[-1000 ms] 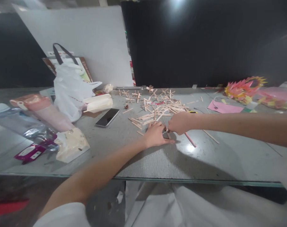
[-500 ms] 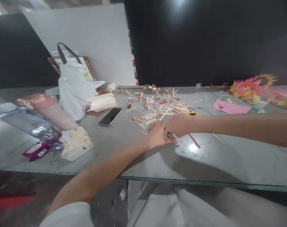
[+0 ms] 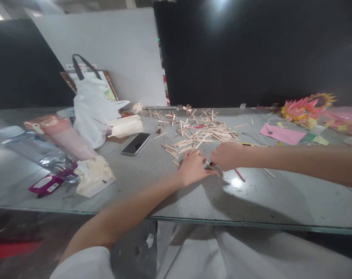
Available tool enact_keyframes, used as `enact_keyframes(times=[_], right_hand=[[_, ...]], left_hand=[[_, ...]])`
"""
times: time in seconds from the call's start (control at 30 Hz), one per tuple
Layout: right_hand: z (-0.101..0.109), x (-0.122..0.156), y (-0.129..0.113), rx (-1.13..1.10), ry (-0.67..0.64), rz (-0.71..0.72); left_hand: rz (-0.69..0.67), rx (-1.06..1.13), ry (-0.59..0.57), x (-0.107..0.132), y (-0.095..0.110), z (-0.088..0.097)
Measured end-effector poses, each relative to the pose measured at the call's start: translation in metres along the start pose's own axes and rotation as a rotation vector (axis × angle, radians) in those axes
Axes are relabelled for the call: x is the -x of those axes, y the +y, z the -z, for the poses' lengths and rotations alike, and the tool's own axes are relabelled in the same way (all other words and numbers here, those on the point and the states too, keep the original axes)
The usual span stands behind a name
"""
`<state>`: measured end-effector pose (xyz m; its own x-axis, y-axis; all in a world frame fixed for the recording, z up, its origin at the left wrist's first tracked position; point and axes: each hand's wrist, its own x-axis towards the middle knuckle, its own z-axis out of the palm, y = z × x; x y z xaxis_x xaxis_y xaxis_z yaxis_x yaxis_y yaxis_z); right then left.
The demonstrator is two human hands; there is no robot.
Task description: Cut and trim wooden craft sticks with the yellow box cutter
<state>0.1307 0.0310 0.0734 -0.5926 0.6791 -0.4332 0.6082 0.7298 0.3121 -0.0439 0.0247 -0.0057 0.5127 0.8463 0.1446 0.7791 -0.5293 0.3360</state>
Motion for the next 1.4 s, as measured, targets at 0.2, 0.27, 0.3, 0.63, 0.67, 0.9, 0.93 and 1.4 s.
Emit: enact_keyframes(times=[0.2,0.27,0.3,0.63,0.67,0.9,0.93,1.4], right_hand=[[-0.012,0.007,-0.002,0.027,0.053,-0.007],[-0.014,0.009,0.0,0.017,0.047,-0.008],[-0.014,0.01,0.001,0.015,0.044,-0.004],[-0.004,0.007,0.002,0.028,-0.015,0.016],[-0.001,0.007,0.0,0.027,-0.032,0.011],[0.015,0.004,-0.009,0.053,-0.094,0.033],[0.015,0.004,-0.009,0.059,-0.1,0.036],[0.004,0.002,-0.003,-0.04,-0.056,-0.011]], left_hand=[[-0.033,-0.05,0.075,0.016,0.019,-0.01],[-0.058,-0.009,0.058,0.013,0.017,-0.011],[-0.068,0.016,0.036,0.009,0.013,-0.011],[-0.178,0.118,-0.118,-0.017,-0.022,-0.005],[-0.18,0.114,-0.119,-0.017,-0.022,-0.006],[-0.18,0.085,-0.137,-0.017,-0.022,-0.006],[-0.18,0.083,-0.139,-0.018,-0.022,-0.006],[-0.172,0.113,-0.135,-0.018,-0.019,-0.003]])
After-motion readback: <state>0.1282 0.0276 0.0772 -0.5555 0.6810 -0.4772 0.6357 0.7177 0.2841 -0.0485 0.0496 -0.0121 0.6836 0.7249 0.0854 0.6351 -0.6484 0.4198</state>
